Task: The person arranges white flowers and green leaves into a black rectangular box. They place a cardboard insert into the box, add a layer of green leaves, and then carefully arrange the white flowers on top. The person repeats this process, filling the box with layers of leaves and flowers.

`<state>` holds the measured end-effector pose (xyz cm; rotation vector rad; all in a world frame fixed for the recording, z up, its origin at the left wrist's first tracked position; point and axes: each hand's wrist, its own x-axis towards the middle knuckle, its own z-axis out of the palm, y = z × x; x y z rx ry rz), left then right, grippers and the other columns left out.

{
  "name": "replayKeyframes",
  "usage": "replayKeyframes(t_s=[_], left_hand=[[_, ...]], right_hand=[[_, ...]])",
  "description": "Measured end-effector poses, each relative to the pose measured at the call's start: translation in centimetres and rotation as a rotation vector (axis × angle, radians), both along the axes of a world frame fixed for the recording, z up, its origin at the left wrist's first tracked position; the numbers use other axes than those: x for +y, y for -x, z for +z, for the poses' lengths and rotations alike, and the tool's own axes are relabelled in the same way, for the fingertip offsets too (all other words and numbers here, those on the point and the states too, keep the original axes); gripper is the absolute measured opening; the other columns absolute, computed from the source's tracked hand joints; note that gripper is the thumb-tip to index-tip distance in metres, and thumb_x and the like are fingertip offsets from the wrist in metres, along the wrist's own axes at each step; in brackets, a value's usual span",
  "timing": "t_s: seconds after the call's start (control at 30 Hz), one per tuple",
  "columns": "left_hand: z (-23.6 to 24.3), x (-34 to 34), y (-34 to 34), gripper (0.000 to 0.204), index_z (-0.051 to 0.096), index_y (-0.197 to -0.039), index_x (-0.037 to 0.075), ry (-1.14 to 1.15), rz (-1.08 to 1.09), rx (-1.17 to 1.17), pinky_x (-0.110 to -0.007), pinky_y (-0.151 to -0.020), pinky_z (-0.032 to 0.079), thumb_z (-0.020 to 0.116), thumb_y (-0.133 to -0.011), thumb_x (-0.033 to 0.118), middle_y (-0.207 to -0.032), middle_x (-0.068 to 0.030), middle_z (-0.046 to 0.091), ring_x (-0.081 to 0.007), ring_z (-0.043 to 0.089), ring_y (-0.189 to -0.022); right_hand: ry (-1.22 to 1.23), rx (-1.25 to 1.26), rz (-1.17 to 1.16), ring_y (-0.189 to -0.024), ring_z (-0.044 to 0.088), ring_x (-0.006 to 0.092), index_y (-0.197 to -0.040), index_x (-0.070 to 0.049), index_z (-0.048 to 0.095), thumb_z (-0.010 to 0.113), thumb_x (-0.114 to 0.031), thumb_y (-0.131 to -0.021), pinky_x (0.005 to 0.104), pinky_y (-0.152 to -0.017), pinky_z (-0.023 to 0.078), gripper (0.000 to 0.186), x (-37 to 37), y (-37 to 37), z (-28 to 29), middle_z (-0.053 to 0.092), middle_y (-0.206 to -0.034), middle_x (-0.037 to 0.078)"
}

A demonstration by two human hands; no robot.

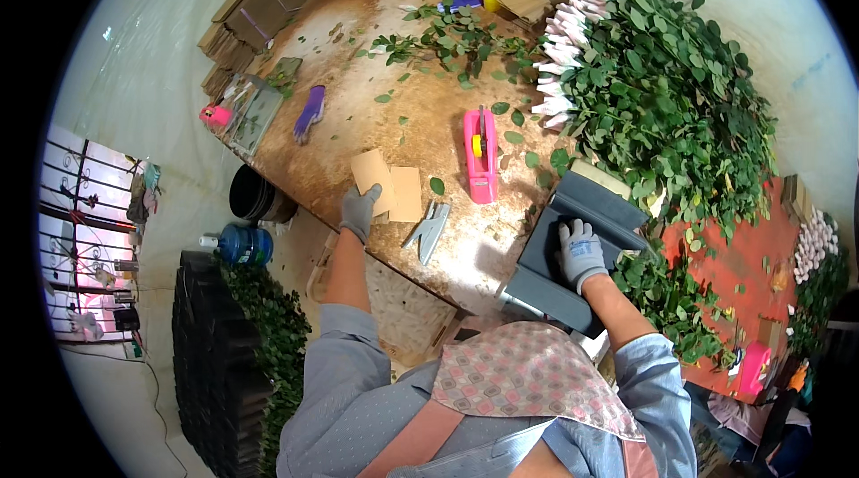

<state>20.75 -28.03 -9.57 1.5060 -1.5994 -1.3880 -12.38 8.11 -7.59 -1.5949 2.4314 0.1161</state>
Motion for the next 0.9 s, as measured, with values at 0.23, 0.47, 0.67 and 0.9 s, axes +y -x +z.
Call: replayKeyframes(t_s=[0.23, 0.47, 0.67, 0.9], left_hand=[[-1.9, 0.2, 0.0, 0.031, 0.066, -0.117, -0.003, -0.109, -0.024, 0.127, -0.033, -0.075, 0.055, 0.068, -0.093, 0.018, -0.105, -0.009, 0.071, -0.018, 0.068, -0.087], [-1.5, 3.3, 4.0, 0.025, 0.069, -0.107, -0.002, 0.105, -0.212, -0.222, -0.032, -0.072, 0.055, 0.067, -0.091, 0.017, -0.092, -0.0083, 0.071, -0.0161, 0.066, -0.082], [-5.6, 4.7, 6.7, 0.033, 0.065, -0.11, 0.0, 0.333, -0.088, -0.612, -0.047, -0.087, 0.054, 0.067, -0.089, 0.025, -0.106, -0.026, 0.07, -0.0442, 0.066, -0.099], [-5.9, 4.2, 8.9, 0.043, 0.061, -0.119, 0.0, 0.284, -0.135, -0.786, -0.049, -0.091, 0.053, 0.066, -0.088, 0.03, -0.116, -0.0293, 0.065, -0.045, 0.063, -0.108]], right_hand=[[-0.003, 0.001, 0.005, -0.113, 0.054, 0.0371, -0.132, -0.006, 0.055, 0.075, -0.028, -0.081, 0.0477, -0.089, 0.05, 0.059, -0.1, -0.1, 0.3, 0.054, -0.127, 0.02], [-0.013, -0.001, -0.006, -0.114, 0.055, 0.0372, -0.133, -0.005, 0.055, 0.073, -0.03, -0.083, 0.0479, -0.089, 0.049, 0.059, 0.1, 0.1, 0.1, 0.054, -0.128, 0.02], [-0.048, -0.05, -0.017, -0.117, 0.051, 0.0384, -0.138, -0.005, 0.052, 0.076, -0.028, -0.08, 0.0476, -0.093, 0.048, 0.066, -0.2, 0.0, 0.4, 0.051, -0.13, 0.021], [0.005, -0.004, 0.0, -0.114, 0.055, 0.0367, -0.133, -0.006, 0.055, 0.073, -0.029, -0.082, 0.0476, -0.089, 0.049, 0.059, 0.1, 0.1, 0.1, 0.054, -0.129, 0.02]])
